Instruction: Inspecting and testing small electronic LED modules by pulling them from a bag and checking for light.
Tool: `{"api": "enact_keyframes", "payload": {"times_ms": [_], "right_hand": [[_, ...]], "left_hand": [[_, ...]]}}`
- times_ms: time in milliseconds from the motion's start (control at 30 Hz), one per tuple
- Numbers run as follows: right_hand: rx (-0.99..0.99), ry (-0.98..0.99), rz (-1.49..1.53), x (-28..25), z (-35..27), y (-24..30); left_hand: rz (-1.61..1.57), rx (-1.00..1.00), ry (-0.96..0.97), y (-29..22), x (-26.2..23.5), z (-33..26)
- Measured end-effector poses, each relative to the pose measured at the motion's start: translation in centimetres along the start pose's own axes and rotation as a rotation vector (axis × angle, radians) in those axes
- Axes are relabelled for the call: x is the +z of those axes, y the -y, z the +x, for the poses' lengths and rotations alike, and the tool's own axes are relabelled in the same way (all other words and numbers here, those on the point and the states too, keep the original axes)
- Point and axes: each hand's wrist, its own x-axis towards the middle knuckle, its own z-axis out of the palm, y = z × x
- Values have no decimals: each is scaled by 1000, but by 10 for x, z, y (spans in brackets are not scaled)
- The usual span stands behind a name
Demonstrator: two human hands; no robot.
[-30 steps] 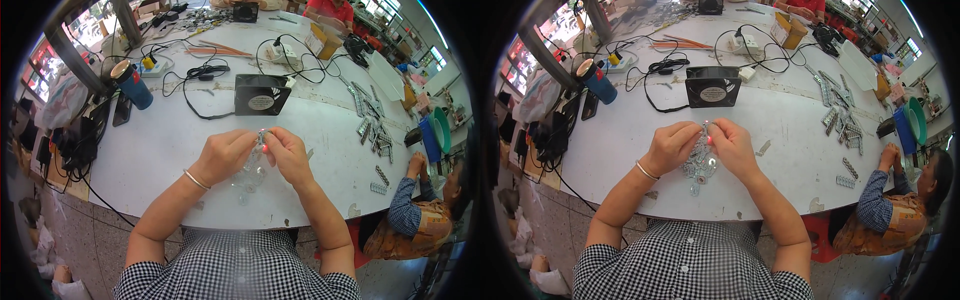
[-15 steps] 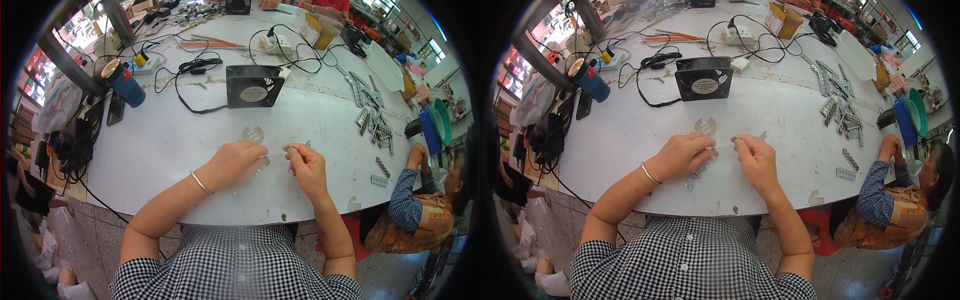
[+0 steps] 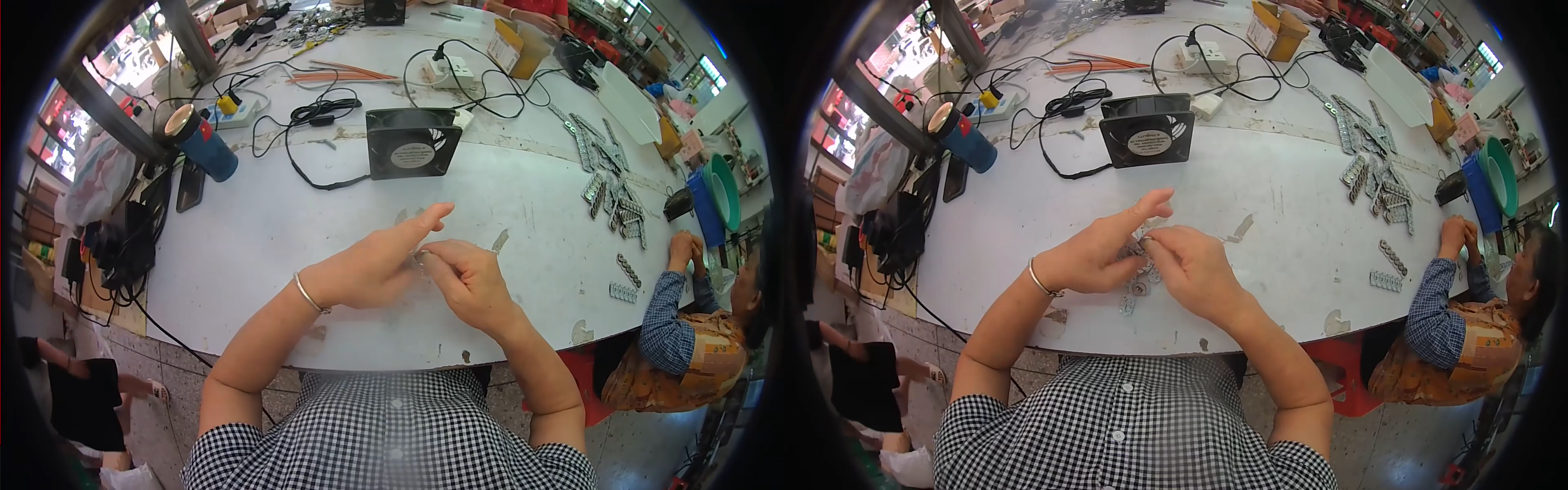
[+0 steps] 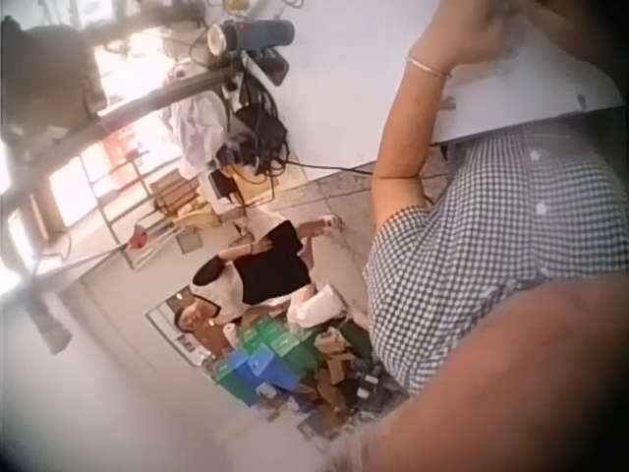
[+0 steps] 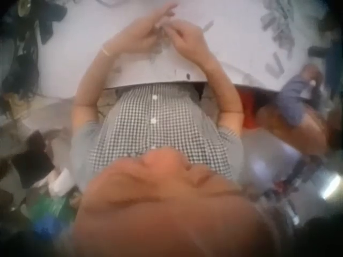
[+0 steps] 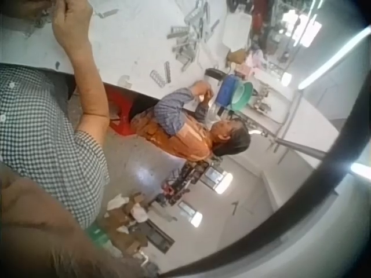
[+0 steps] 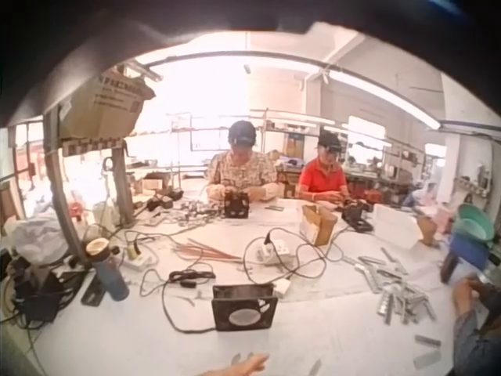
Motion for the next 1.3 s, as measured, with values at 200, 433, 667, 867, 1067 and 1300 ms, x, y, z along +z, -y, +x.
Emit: {"api": "enact_keyframes", "payload": {"times_ms": [200,433,667,867,1067,1300], "right_hand": [[184,175,-14,-8,12,11],[41,232,-48,-7,14,12],[9,213,-106,-8,14,12],[135,217,-12,-20,14,24],[294,357,345,-18,3,22],[367,348,544,-10,4,16]], "left_hand": [[-58,-11,5,-2,-2,2],[-149,-119,99,-1,-6,-2],[-82,-81,-23,-6,-2,-6],[68,-211,62,-12,-21,-15],[-238,-213,253,-13,-30,-27],[-359,-287,99,-16,-28,-37]]}}
